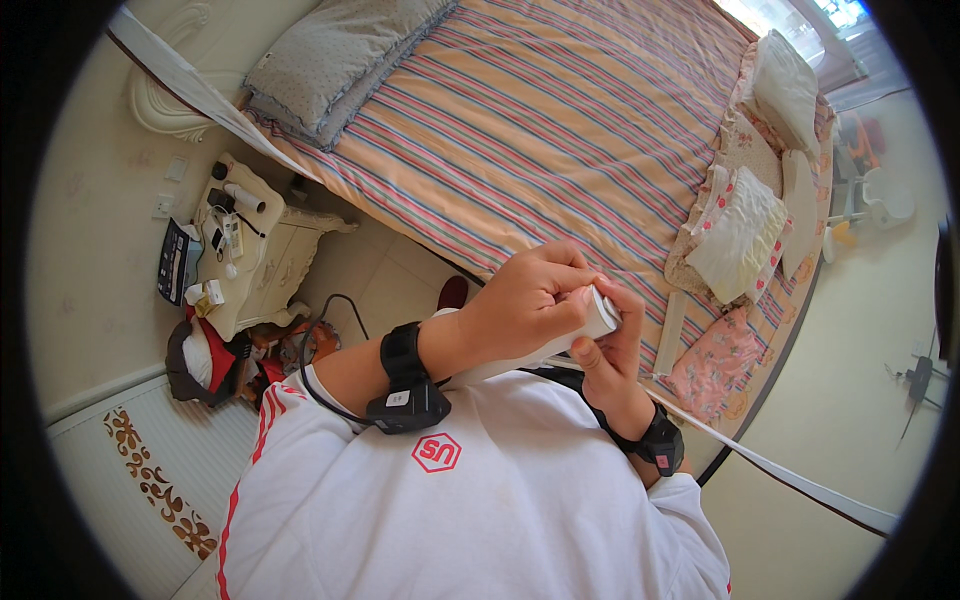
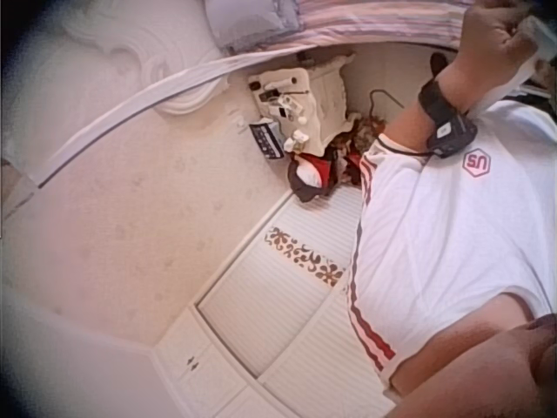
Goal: The person assembles a lint roller by inserting a refill roll into the handle and securing it. They then use the lint roller to clean the bedsheet and pillows, moving the roller back and forth across the surface.
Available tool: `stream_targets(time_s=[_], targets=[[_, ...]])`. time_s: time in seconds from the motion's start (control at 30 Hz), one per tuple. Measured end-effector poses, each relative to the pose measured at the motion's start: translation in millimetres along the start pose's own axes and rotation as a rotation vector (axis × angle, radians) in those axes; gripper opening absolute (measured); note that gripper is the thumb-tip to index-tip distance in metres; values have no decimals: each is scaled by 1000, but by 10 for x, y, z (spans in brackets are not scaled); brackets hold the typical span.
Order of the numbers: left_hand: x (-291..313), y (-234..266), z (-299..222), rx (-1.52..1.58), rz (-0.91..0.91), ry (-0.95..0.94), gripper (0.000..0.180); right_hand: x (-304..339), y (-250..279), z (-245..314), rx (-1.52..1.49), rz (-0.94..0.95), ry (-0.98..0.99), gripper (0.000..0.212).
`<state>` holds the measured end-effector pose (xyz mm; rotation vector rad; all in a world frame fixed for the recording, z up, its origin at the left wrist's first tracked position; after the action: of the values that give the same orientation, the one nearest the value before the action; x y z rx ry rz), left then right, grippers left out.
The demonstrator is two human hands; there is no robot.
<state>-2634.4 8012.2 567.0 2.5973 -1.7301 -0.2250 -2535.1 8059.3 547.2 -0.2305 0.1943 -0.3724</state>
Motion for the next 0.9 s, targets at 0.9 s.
stream_targets(time_s=[0.9], targets=[[21, 268, -17, 100, -208, -8, 24, -79, 22, -67, -18, -22, -43, 57]])
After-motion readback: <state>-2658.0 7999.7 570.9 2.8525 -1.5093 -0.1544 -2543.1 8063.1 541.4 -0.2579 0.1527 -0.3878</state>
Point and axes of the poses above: each hand's wrist, its own x-axis away from the middle knuckle, its own y-axis out of the back of the hand, z = x × y, the point moved 9 cm from there along -x, towards the middle knuckle, and after that the axes turned 2 degrees about -y, right-handed, at the moved point
